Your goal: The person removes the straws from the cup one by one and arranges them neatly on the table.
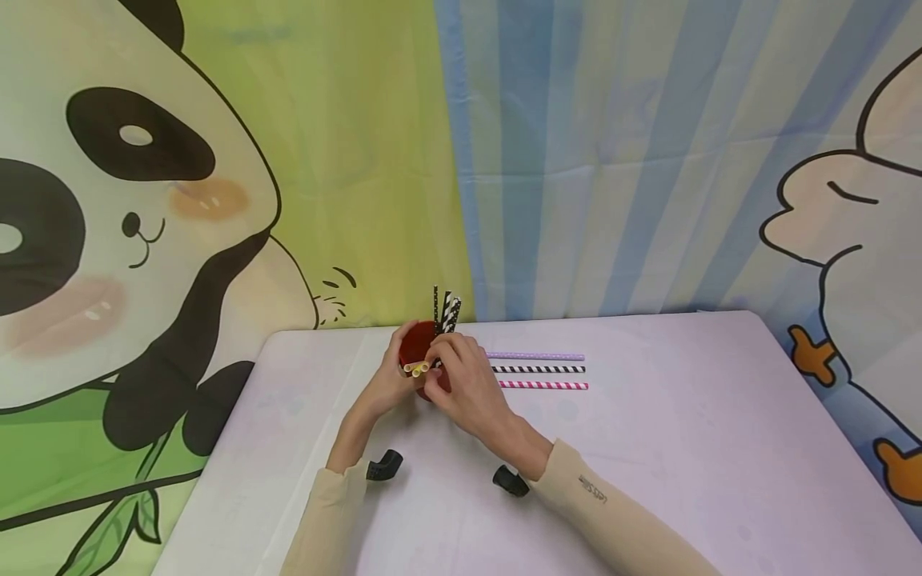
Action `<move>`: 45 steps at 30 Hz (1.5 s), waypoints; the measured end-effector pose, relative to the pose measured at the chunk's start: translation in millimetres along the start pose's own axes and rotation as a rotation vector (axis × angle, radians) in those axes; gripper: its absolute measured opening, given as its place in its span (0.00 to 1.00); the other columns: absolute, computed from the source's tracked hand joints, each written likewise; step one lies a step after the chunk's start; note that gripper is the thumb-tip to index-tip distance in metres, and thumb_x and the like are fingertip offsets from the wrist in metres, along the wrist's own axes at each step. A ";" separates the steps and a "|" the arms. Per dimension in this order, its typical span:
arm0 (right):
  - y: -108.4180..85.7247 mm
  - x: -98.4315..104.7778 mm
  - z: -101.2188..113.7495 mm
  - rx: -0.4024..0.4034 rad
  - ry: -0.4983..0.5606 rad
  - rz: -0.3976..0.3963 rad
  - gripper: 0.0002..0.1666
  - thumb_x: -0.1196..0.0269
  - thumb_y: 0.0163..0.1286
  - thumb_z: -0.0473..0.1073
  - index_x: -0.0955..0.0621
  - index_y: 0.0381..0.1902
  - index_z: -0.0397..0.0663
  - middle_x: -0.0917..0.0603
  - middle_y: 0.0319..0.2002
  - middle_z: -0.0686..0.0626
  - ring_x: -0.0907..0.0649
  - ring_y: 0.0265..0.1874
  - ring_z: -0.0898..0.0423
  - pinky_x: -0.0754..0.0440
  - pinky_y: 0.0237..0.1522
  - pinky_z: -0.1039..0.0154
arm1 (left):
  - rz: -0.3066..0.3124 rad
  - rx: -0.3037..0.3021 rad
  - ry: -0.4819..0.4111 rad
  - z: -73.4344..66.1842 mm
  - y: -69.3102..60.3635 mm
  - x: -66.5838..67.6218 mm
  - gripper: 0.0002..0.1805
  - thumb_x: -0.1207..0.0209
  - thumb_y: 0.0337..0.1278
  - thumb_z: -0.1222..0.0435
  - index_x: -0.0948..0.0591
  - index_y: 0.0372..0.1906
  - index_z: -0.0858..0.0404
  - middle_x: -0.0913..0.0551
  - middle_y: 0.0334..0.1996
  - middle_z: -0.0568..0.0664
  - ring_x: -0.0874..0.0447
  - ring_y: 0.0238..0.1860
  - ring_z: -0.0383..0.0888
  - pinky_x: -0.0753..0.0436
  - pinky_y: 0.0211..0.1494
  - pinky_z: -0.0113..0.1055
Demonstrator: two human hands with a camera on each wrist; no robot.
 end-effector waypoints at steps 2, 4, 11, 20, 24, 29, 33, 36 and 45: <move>0.1 1.7 1.6 -0.003 0.003 0.000 0.09 0.36 0.61 0.36 0.20 0.41 0.44 0.20 0.49 0.48 0.23 0.52 0.50 0.25 0.58 0.53 | 0.000 -0.001 0.006 0.0 0.2 0.1 0.53 0.28 0.51 0.61 0.47 0.79 0.51 0.36 0.72 0.54 0.38 0.71 0.55 0.30 0.70 0.59; 0.3 3.4 2.8 -0.002 0.006 -0.006 0.09 0.36 0.61 0.36 0.20 0.41 0.44 0.20 0.49 0.48 0.23 0.52 0.49 0.25 0.58 0.53 | -0.002 0.001 0.012 0.0 0.6 0.1 0.53 0.28 0.50 0.61 0.47 0.79 0.51 0.36 0.72 0.53 0.37 0.71 0.54 0.29 0.70 0.58; 1.8 12.0 7.0 0.001 0.020 -0.025 0.09 0.36 0.61 0.37 0.21 0.40 0.46 0.20 0.49 0.48 0.23 0.50 0.50 0.25 0.56 0.54 | -0.006 0.018 0.032 1.4 2.4 0.1 0.53 0.28 0.50 0.58 0.46 0.78 0.48 0.34 0.70 0.49 0.36 0.70 0.50 0.27 0.69 0.56; 3.1 23.0 12.5 -0.026 0.043 -0.029 0.09 0.36 0.62 0.37 0.20 0.42 0.46 0.19 0.50 0.47 0.23 0.52 0.51 0.25 0.56 0.54 | -0.006 0.006 0.015 1.4 2.1 -0.2 0.54 0.28 0.49 0.58 0.47 0.79 0.54 0.34 0.69 0.48 0.35 0.70 0.51 0.27 0.69 0.56; 3.6 27.6 14.3 -0.048 0.057 -0.027 0.09 0.36 0.63 0.37 0.19 0.43 0.45 0.19 0.50 0.48 0.23 0.53 0.52 0.24 0.57 0.54 | -0.007 -0.009 -0.001 0.3 2.2 -0.3 0.52 0.28 0.50 0.59 0.45 0.78 0.49 0.33 0.70 0.49 0.35 0.70 0.52 0.27 0.69 0.56; 5.1 33.8 17.4 -0.058 0.091 -0.040 0.08 0.38 0.65 0.37 0.20 0.42 0.46 0.19 0.49 0.51 0.24 0.54 0.53 0.26 0.60 0.56 | -0.001 -0.002 -0.012 1.0 2.9 -0.7 0.52 0.28 0.51 0.60 0.46 0.78 0.47 0.34 0.71 0.52 0.36 0.71 0.54 0.27 0.69 0.57; 6.7 38.5 20.5 -0.061 0.125 -0.049 0.08 0.39 0.66 0.36 0.20 0.42 0.48 0.19 0.48 0.49 0.24 0.55 0.54 0.27 0.62 0.56 | 0.013 0.030 -0.006 -3.9 1.9 -0.4 0.54 0.28 0.51 0.60 0.48 0.79 0.53 0.36 0.72 0.55 0.38 0.72 0.56 0.28 0.70 0.56; 7.0 41.5 22.2 -0.077 0.132 -0.048 0.08 0.38 0.66 0.37 0.21 0.43 0.49 0.19 0.47 0.49 0.24 0.56 0.54 0.27 0.64 0.56 | 0.027 0.043 -0.003 -19.6 -2.6 1.4 0.54 0.29 0.52 0.61 0.48 0.79 0.56 0.37 0.73 0.58 0.38 0.73 0.57 0.28 0.71 0.56; 8.2 51.5 24.9 -0.104 0.135 -0.048 0.10 0.36 0.66 0.38 0.21 0.45 0.49 0.19 0.51 0.52 0.25 0.59 0.54 0.28 0.65 0.55 | 0.041 0.048 -0.011 -38.7 -9.0 3.3 0.53 0.28 0.52 0.60 0.48 0.78 0.56 0.37 0.73 0.58 0.39 0.73 0.57 0.29 0.71 0.56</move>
Point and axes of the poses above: each hand's wrist, its own y-axis towards the middle knuckle, its own x-axis out of the back of the hand, z = x × y, the point moved 2 cm from there along y, towards the middle knuckle
